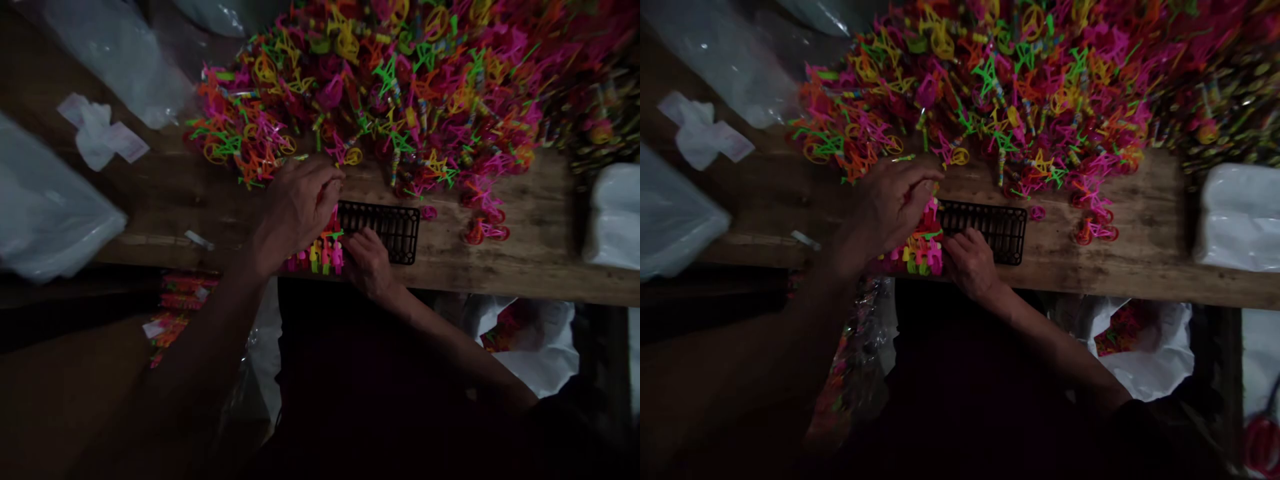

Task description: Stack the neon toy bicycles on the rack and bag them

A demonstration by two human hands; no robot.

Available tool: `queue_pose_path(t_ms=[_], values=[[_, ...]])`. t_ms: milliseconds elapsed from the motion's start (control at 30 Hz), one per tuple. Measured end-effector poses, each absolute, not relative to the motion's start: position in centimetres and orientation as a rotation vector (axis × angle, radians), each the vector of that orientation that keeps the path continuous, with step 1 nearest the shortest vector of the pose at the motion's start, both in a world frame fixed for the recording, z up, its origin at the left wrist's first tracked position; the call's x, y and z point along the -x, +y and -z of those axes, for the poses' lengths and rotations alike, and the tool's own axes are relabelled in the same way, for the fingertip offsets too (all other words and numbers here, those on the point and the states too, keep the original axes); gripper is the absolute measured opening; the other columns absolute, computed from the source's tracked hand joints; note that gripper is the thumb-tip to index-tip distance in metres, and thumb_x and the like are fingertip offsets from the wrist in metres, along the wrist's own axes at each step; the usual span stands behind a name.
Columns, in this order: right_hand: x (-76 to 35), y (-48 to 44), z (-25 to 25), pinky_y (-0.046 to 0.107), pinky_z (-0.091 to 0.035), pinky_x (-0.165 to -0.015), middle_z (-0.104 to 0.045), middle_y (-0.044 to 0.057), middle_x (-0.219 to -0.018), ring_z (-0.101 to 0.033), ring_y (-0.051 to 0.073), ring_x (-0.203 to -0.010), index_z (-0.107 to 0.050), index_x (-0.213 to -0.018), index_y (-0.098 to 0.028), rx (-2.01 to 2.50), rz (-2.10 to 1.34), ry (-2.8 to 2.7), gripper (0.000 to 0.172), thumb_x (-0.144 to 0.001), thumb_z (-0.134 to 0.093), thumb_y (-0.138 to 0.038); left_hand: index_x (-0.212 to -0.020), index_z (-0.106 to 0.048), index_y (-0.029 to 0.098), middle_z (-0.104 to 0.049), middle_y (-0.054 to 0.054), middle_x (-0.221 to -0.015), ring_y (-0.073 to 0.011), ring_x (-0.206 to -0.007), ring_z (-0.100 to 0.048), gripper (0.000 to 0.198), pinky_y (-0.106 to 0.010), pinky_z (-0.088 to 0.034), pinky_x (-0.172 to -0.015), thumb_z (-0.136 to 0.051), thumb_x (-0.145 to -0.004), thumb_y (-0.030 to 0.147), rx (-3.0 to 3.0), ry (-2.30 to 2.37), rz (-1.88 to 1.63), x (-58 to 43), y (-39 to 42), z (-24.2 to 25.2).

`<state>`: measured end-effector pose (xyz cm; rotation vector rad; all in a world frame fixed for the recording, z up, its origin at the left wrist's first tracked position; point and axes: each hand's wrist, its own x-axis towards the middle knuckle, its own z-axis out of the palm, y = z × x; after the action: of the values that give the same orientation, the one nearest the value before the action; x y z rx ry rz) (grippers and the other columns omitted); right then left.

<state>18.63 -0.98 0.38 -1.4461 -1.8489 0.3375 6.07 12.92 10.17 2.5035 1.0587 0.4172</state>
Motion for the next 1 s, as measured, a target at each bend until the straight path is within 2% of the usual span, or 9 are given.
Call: queue_pose_path(t_ms=[133,200,267,333,500,667,800,900,1000], values=[[-18.4,-0.8,-0.3,0.04,-0.049,-0.083,-0.066,0.01,-0.089,-0.054,0.024,-0.086,-0.069,-0.105,-0.015,1.433,-0.35,-1.919,0.03,-0.108,-0.041,-0.022,-0.124,-0.07,0.021,-0.073,-0.008,-0.132,-0.0292,-0.126,-0.066,0.042,-0.051,-0.046,-0.114,-0.037,-0.105,0.038,-2.563,1.076,-0.323,-6.2,12.3,-11.1],[-18.9,-0.8,-0.8,0.041,-0.052,-0.086,-0.067,0.01,-0.094,-0.057,0.024,-0.09,-0.068,-0.106,-0.016,1.412,-0.417,-1.91,0.026,-0.106,-0.043,-0.021,-0.142,-0.06,0.016,-0.059,-0.014,-0.154,-0.0377,-0.144,-0.052,0.054,-0.06,-0.039,-0.121,-0.04,-0.105,0.049,-2.607,1.171,-0.282,-6.2,11.2,-11.8],[-20.0,-0.7,-1.7,0.039,-0.054,-0.089,-0.069,0.012,-0.107,-0.061,0.023,-0.098,-0.065,-0.113,-0.017,1.374,-0.498,-1.86,0.02,-0.104,-0.048,-0.02,-0.157,-0.046,0.015,-0.037,-0.017,-0.169,-0.0456,-0.158,-0.029,0.07,-0.069,-0.028,-0.125,-0.044,-0.103,0.059,-2.633,1.278,-0.261,-6.2,9.8,-12.4],[-21.7,0.0,-3.1,0.037,-0.055,-0.089,-0.069,0.013,-0.116,-0.064,0.023,-0.102,-0.063,-0.119,-0.017,1.435,-0.505,-1.781,0.021,-0.103,-0.051,-0.02,-0.162,-0.037,0.015,-0.026,-0.018,-0.174,-0.0468,-0.162,-0.016,0.077,-0.071,-0.022,-0.127,-0.047,-0.101,0.06,-2.63,1.325,-0.236,-6.2,8.6,-12.6],[-25.9,5.0,-5.7,0.038,-0.051,-0.078,-0.069,0.016,-0.108,-0.065,0.026,-0.088,-0.066,-0.107,-0.016,2.072,-0.237,-1.592,0.019,-0.103,-0.054,-0.03,-0.166,-0.027,0.014,-0.025,-0.017,-0.174,-0.0432,-0.162,-0.018,0.074,-0.067,-0.026,-0.127,-0.047,-0.102,0.045,-2.588,1.338,-0.187,-6.3,7.7,-11.7],[-26.6,8.6,-5.3,0.041,-0.051,-0.081,-0.071,0.019,-0.112,-0.067,0.03,-0.094,-0.068,-0.109,-0.014,2.373,-0.221,-1.507,0.019,-0.099,-0.059,-0.027,-0.164,-0.032,0.012,-0.026,-0.018,-0.174,-0.0444,-0.161,-0.02,0.073,-0.068,-0.029,-0.125,-0.047,-0.1,0.045,-2.612,1.309,-0.178,-6.2,8.2,-11.3],[-27.4,7.1,-5.4,0.043,-0.05,-0.088,-0.074,0.014,-0.103,-0.067,0.029,-0.095,-0.07,-0.102,-0.017,2.238,-0.212,-1.401,0.014,-0.096,-0.062,-0.027,-0.164,-0.033,0.014,-0.027,-0.016,-0.174,-0.0441,-0.161,-0.021,0.073,-0.067,-0.028,-0.125,-0.048,-0.1,0.045,-2.592,1.307,-0.19,-6.1,8.2,-11.4],[-28.1,4.5,-6.1,0.039,-0.051,-0.08,-0.073,0.007,-0.09,-0.066,0.024,-0.082,-0.068,-0.089,-0.02,2.039,-0.383,-1.298,0.012,-0.089,-0.07,-0.032,-0.165,-0.031,0.018,-0.027,-0.014,-0.174,-0.0426,-0.161,-0.021,0.075,-0.067,-0.027,-0.126,-0.05,-0.1,0.049,-2.561,1.297,-0.216,-6.1,8.3,-11.2],[-27.9,2.3,-6.3,0.033,-0.049,-0.071,-0.071,0.003,-0.084,-0.063,0.019,-0.076,-0.067,-0.088,-0.02,1.821,-0.653,-1.209,0.016,-0.083,-0.074,-0.034,-0.165,-0.031,0.02,-0.03,-0.013,-0.173,-0.0396,-0.162,-0.023,0.073,-0.063,-0.026,-0.128,-0.047,-0.102,0.054,-2.544,1.272,-0.279,-5.8,8.4,-11.3]])
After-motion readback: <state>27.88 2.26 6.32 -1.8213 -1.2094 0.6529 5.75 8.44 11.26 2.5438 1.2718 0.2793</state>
